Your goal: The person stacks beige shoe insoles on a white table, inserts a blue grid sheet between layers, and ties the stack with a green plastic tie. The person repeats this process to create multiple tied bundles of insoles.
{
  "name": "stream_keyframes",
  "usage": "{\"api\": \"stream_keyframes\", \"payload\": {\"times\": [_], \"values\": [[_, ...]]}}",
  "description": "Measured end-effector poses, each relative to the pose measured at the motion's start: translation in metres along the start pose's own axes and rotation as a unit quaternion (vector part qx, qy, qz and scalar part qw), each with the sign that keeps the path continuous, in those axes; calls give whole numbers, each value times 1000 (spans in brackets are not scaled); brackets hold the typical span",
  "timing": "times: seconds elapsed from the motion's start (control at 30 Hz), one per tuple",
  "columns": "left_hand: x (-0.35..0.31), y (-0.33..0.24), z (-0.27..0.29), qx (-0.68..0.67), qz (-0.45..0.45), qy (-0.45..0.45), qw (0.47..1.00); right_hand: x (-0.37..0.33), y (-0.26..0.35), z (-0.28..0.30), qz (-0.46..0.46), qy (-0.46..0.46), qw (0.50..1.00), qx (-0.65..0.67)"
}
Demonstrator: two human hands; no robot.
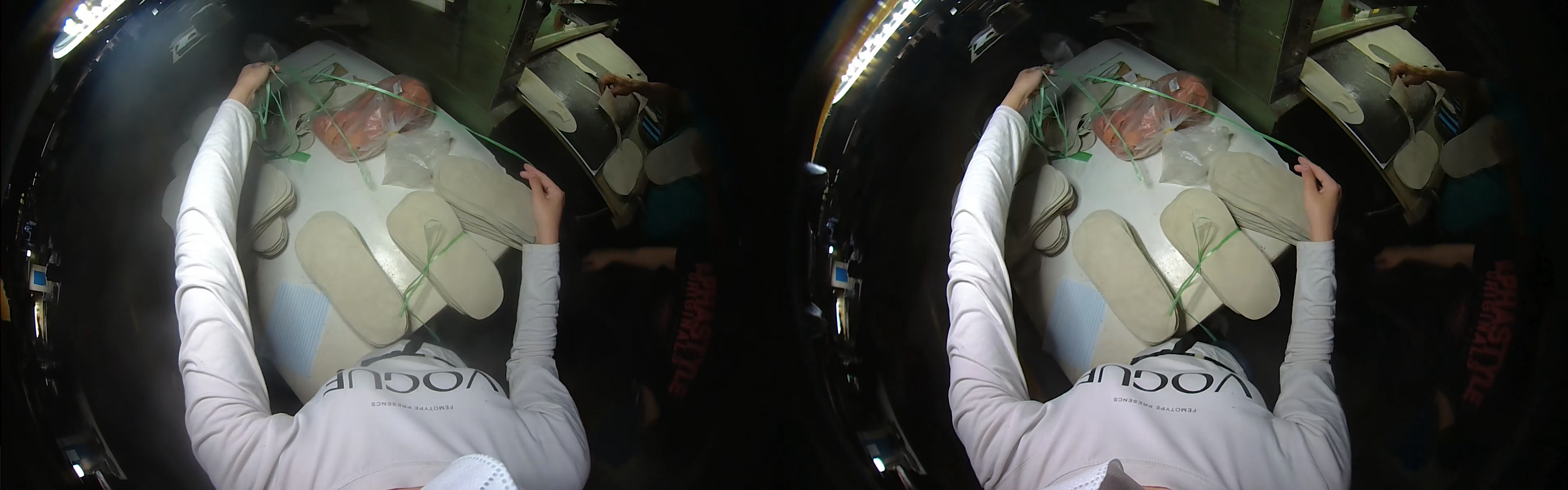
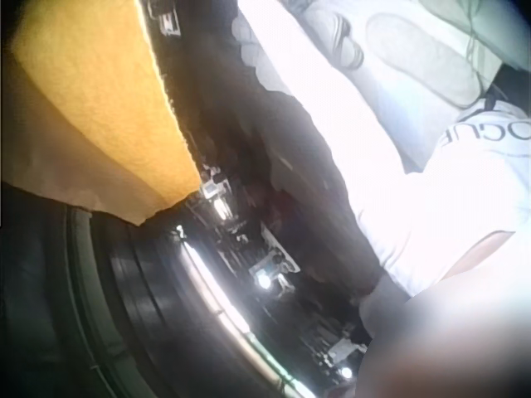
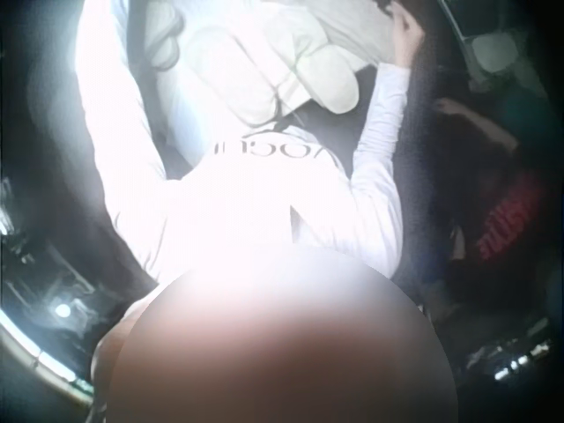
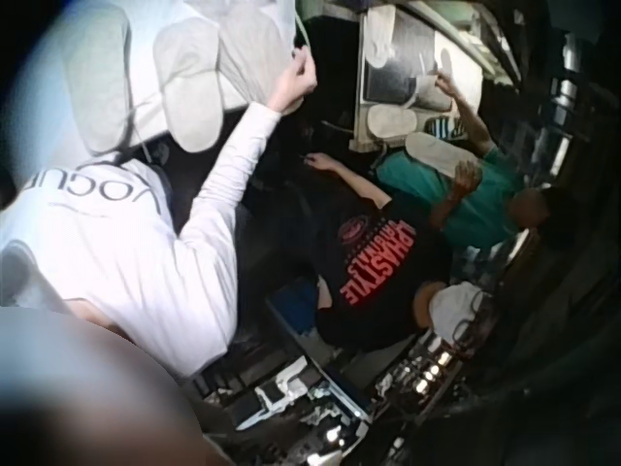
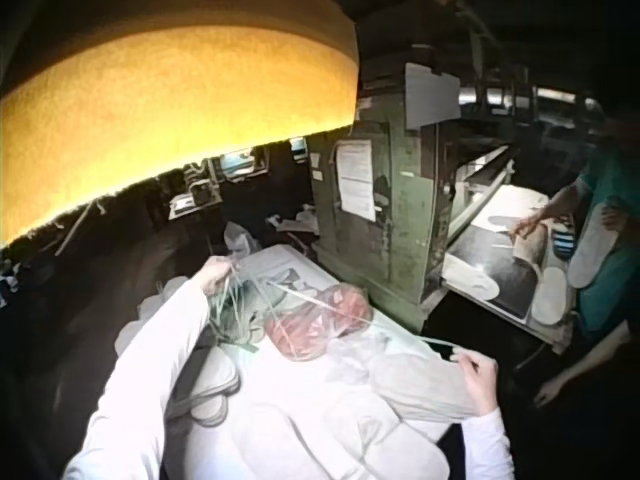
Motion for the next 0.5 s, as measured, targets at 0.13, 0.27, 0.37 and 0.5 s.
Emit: {"api": "stream_keyframes", "payload": {"times": [0.13,0.27,0.37,0.5], "values": [[44,44,20,-13,44,-144,989,-21,-31,67,-74,-62,995,-23],[59,56,23,-50,78,-189,978,-52,-65,118,-160,-134,978,-16],[57,51,13,-7,57,-163,985,-81,-84,135,-234,-158,959,-38],[46,51,-20,90,24,-39,995,-111,-89,132,-287,-139,947,-41]]}}
Point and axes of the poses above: each hand's wrist, its own x-axis towards the middle knuckle, its own z-axis out of the back of the hand, y = z × x, the point moved 2 cm from there along x, towards the middle knuckle, and after that the axes turned 6 degrees about -z, right-handed, at the moved point
